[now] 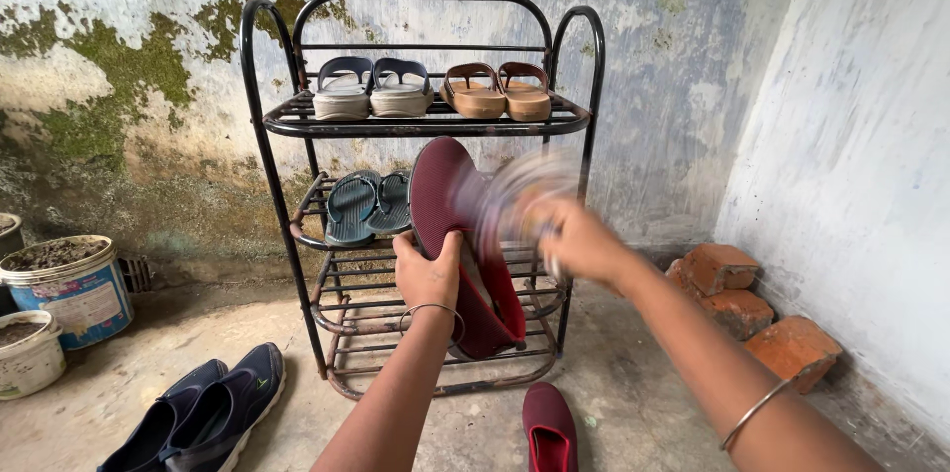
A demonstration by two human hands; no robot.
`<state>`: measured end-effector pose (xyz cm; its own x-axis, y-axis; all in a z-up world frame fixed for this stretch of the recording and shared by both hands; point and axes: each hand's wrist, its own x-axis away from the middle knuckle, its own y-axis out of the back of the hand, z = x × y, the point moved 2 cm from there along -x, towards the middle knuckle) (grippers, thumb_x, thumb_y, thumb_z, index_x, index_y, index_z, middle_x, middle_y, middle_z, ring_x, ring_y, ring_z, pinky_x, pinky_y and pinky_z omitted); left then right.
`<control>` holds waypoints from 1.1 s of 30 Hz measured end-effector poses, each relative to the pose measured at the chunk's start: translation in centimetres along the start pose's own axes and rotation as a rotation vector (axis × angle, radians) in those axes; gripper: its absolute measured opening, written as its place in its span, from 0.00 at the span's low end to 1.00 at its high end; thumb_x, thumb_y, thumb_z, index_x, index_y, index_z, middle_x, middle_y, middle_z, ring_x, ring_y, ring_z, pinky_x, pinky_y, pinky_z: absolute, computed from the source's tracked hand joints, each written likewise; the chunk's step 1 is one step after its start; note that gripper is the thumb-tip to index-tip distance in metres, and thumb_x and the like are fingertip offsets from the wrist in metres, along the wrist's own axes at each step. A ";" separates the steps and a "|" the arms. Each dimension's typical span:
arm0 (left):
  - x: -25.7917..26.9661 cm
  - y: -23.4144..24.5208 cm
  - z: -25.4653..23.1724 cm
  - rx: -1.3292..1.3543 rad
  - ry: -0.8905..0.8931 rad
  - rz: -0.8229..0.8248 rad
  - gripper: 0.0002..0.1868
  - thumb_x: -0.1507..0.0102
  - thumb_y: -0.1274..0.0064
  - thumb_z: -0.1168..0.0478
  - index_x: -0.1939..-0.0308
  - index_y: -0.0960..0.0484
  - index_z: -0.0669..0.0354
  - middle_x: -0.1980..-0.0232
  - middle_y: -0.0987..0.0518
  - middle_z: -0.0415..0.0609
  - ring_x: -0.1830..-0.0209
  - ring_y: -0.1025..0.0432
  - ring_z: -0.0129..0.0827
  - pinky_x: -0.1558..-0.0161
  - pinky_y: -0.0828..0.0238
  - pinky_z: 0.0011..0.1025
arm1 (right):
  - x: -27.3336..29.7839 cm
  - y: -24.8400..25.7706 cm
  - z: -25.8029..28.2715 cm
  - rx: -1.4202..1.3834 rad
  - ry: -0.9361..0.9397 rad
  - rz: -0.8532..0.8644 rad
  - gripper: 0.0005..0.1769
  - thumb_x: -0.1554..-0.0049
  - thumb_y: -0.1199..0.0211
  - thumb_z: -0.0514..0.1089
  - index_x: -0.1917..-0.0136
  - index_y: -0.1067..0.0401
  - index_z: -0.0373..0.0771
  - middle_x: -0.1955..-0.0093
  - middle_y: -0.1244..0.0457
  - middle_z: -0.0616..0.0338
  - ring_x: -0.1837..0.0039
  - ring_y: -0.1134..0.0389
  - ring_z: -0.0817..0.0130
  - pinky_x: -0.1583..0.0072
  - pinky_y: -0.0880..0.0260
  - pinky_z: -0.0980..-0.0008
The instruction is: The person wipes a pair of brown flip-flops and a pair of maroon slip-on shoes with a patterned cloth. They clean the soles and uppers of each shoe individually, then place them back on the shoe rack.
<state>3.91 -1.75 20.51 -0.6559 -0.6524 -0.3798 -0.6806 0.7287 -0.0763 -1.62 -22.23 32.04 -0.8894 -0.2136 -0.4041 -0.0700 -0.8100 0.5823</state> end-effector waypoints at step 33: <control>4.7 0.8 -3.9 -0.328 -0.384 0.341 0.36 0.50 0.34 0.54 0.41 0.31 0.55 0.47 0.26 0.57 0.47 0.28 0.55 0.49 0.28 0.45 | -0.7 1.7 -1.0 0.098 -0.012 -0.140 0.19 0.47 0.46 0.27 0.50 0.17 0.36 0.60 0.29 0.63 0.64 0.34 0.70 0.61 0.31 0.73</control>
<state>-0.98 -5.10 22.26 -0.7314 -0.2271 -0.6430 -0.5582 0.7410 0.3732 -0.65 -23.97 32.59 -0.8731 -0.0953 -0.4782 -0.2370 -0.7741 0.5870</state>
